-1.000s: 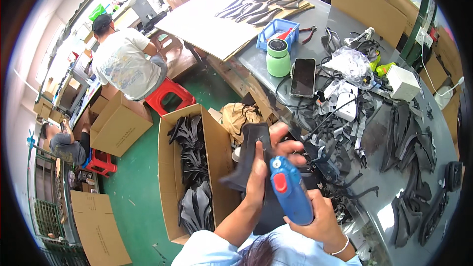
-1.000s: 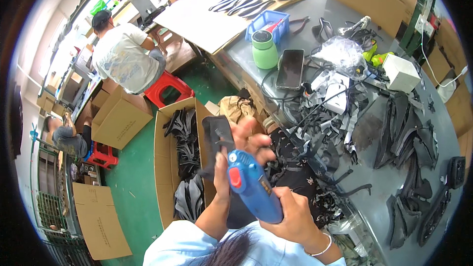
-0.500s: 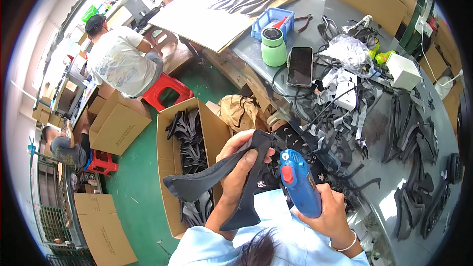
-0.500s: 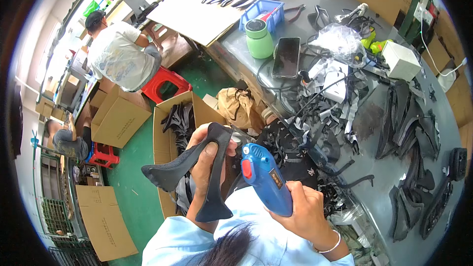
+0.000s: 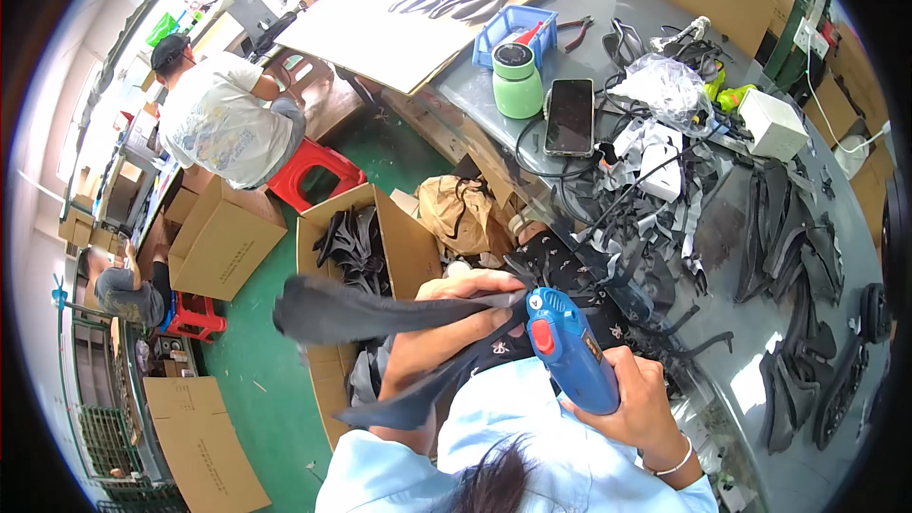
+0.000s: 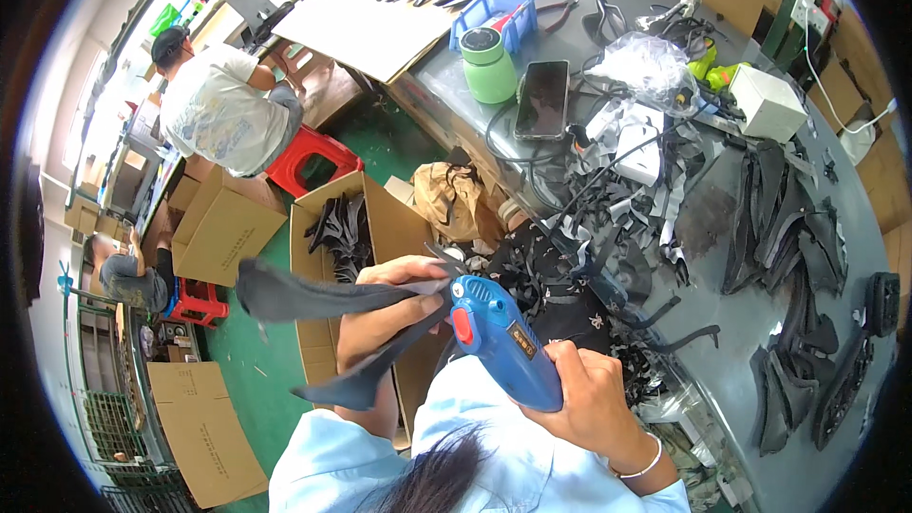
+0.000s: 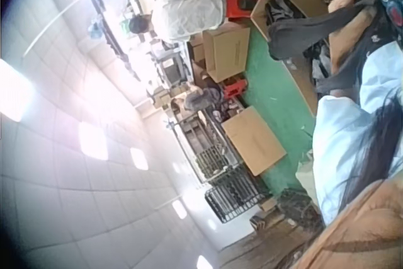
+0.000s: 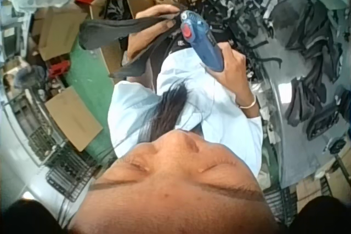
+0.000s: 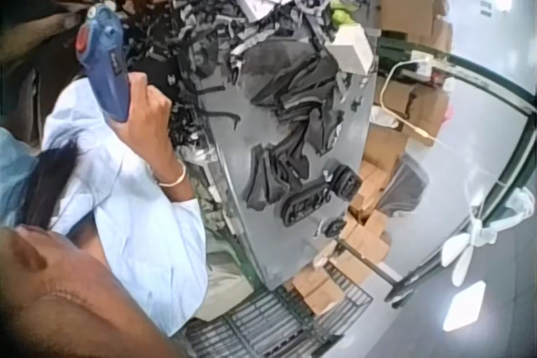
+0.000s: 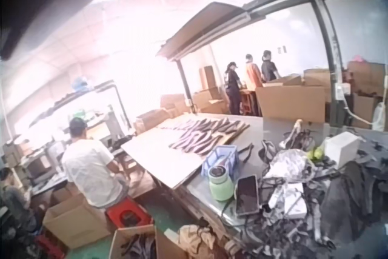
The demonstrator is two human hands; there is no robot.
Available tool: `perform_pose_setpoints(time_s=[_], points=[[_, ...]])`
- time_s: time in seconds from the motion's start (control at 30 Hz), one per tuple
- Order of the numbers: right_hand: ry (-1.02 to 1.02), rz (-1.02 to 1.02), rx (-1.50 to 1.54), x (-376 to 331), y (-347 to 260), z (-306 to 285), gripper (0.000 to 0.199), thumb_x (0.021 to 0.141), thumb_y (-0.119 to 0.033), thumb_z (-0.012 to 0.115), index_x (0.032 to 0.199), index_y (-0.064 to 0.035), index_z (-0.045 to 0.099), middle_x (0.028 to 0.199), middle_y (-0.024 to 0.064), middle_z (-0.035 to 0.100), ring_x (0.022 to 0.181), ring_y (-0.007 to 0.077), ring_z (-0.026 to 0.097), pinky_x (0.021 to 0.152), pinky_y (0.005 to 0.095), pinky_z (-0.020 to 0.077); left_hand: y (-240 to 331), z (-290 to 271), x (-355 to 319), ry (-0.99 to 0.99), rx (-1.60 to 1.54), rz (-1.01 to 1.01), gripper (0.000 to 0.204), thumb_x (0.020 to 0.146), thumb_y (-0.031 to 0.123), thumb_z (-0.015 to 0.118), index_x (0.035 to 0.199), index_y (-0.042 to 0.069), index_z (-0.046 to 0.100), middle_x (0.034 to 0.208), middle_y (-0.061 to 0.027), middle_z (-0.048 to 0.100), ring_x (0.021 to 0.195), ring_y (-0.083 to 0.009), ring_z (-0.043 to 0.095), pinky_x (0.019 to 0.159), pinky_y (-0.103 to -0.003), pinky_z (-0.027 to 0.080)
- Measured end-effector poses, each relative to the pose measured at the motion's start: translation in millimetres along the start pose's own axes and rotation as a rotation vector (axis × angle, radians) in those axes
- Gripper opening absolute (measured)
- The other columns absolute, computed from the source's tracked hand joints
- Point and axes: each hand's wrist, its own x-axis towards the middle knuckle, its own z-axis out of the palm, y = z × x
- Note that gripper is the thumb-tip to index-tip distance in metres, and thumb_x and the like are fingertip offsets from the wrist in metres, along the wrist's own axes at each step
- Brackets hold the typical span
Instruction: The person uses a hot glue gun to apply adhesive to the edges of black plastic parts and presses them together. They repeatedly pick parts from a pile on the table, apply glue, join them, and place the finished pieces into a cardboard box.
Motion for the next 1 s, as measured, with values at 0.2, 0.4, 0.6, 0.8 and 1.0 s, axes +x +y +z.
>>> perform_pose_setpoints(time_s=[0.2, 0.4, 0.6, 0.8, 1.0], points=[[-0.032, 0.023, -0.110, -9, 6, -4, 0.041, 0.062, -0.016, 0.078, 0.089, -0.0013, 0.052, 0.063, 0.0106, 0.058, 0.054, 0.0270, 0.059, 0.052, 0.0348, 0.0473, 19, -23, 1, -0.084, 0.016, -0.220, 0.040, 0.081, 0.011, 0.060, 0.116, -0.008, 0.054, 0.096, -0.0147, 0.065, 0.070, -0.0145, 0.064, 0.055, -0.022, 0.049], [-0.098, -0.005, -0.161, -15, 13, 2, 0.040, 0.060, -0.014, 0.077, 0.089, -0.0023, 0.052, 0.059, 0.0083, 0.057, 0.051, 0.0252, 0.057, 0.051, 0.0337, 0.0437, 23, -28, 5, -0.096, 0.145, -0.335, 0.032, 0.079, 0.010, 0.065, 0.107, -0.004, 0.062, 0.089, -0.0104, 0.066, 0.070, -0.0129, 0.063, 0.059, -0.023, 0.049], [-0.124, -0.031, -0.152, -17, 12, 9, 0.036, 0.061, -0.014, 0.077, 0.085, -0.0022, 0.051, 0.060, 0.0091, 0.057, 0.050, 0.0260, 0.056, 0.049, 0.0344, 0.0428, 22, -30, 13, -0.199, 0.286, -0.368, 0.027, 0.080, 0.006, 0.064, 0.106, -0.003, 0.064, 0.088, -0.0074, 0.066, 0.072, -0.0117, 0.062, 0.066, -0.024, 0.050], [-0.150, -0.051, -0.147, -12, 6, 9, 0.037, 0.063, -0.013, 0.076, 0.089, -0.0015, 0.052, 0.059, 0.0064, 0.057, 0.050, 0.0231, 0.058, 0.052, 0.0322, 0.0433, -9, -40, 18, -0.326, 0.491, -0.090, 0.028, 0.081, 0.002, 0.063, 0.109, -0.001, 0.062, 0.099, -0.0106, 0.066, 0.083, -0.0136, 0.062, 0.074, -0.027, 0.051], [-0.101, -0.038, -0.113, -10, 3, 11, 0.040, 0.059, -0.014, 0.078, 0.087, -0.0012, 0.051, 0.061, 0.0096, 0.056, 0.051, 0.0270, 0.057, 0.051, 0.0350, 0.0439, -19, -37, 23, -0.373, 0.466, -0.037, 0.033, 0.080, -0.003, 0.061, 0.113, -0.001, 0.059, 0.109, -0.0146, 0.065, 0.099, -0.0218, 0.063, 0.085, -0.030, 0.050]])
